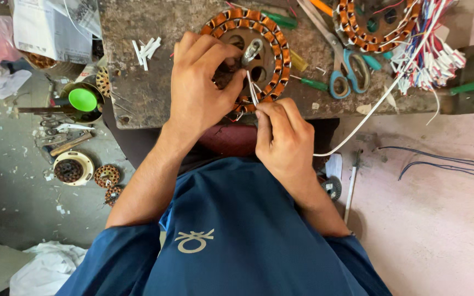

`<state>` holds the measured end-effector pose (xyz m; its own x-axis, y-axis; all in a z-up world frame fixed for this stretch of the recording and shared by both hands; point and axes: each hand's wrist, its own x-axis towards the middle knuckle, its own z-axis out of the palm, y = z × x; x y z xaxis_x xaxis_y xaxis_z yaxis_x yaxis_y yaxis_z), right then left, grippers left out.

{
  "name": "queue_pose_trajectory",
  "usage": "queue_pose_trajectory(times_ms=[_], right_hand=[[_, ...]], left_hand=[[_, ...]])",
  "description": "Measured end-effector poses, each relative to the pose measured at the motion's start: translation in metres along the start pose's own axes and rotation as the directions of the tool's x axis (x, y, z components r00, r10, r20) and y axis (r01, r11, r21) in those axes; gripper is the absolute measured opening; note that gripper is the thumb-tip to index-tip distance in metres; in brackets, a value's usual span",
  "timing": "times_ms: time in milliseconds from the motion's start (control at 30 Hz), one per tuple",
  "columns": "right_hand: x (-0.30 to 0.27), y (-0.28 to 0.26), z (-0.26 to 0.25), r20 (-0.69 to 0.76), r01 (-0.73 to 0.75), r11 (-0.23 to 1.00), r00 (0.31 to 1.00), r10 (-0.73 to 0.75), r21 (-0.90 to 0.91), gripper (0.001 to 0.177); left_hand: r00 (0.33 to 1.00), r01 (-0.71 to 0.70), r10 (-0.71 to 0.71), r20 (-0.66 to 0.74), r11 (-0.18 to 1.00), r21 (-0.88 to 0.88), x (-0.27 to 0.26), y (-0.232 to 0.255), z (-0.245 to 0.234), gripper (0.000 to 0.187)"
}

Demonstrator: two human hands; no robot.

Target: The person is assembling a motor stator by inserting white plastic spacers into the copper windings. They use scissors to cut the spacers to the required length and then carefully place them into the slots of the stator.

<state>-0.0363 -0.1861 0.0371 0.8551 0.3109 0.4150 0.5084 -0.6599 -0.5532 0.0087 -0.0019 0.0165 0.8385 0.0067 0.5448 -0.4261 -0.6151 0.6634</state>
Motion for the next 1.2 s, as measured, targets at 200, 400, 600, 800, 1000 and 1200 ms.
queue_pose_trajectory(times_ms=[200, 400, 600, 800, 1000, 1200], right_hand=[[0.001, 0.001, 0.001, -0.011, 0.016, 1.000, 1.000, -0.016, 0.003, 0.012], [0.000, 0.003, 0.001, -0.019, 0.001, 1.000, 1.000, -0.001, 0.012, 0.013], [0.004, -0.002, -0.011, -0.094, -0.007, 0.999, 0.996, 0.011, 0.039, 0.015], [0.005, 0.001, -0.058, -0.043, 0.221, 0.975, 0.974, -0.220, 0.015, 0.016], [0.006, 0.012, -0.075, 0.071, 0.391, 0.918, 0.916, -0.395, 0.061, 0.019], [0.009, 0.062, -0.086, 0.146, 0.007, 0.945, 0.988, -0.058, 0.327, 0.024]], left_hand=[[1.000, 0.013, -0.013, -0.007, 1.000, 0.005, 0.002, 0.004, -0.002, 0.028], [1.000, 0.018, -0.018, -0.017, 1.000, 0.004, 0.001, 0.004, 0.000, 0.029], [0.996, -0.049, 0.048, -0.079, 0.999, -0.018, -0.004, 0.035, -0.020, 0.032], [0.922, -0.356, 0.343, 0.182, 0.934, 0.041, -0.007, 0.074, -0.044, 0.033], [0.897, -0.347, 0.363, 0.250, 0.932, -0.110, -0.009, 0.082, -0.037, 0.021], [0.960, -0.040, 0.142, 0.243, 0.923, -0.383, -0.027, 0.082, -0.027, 0.013]])
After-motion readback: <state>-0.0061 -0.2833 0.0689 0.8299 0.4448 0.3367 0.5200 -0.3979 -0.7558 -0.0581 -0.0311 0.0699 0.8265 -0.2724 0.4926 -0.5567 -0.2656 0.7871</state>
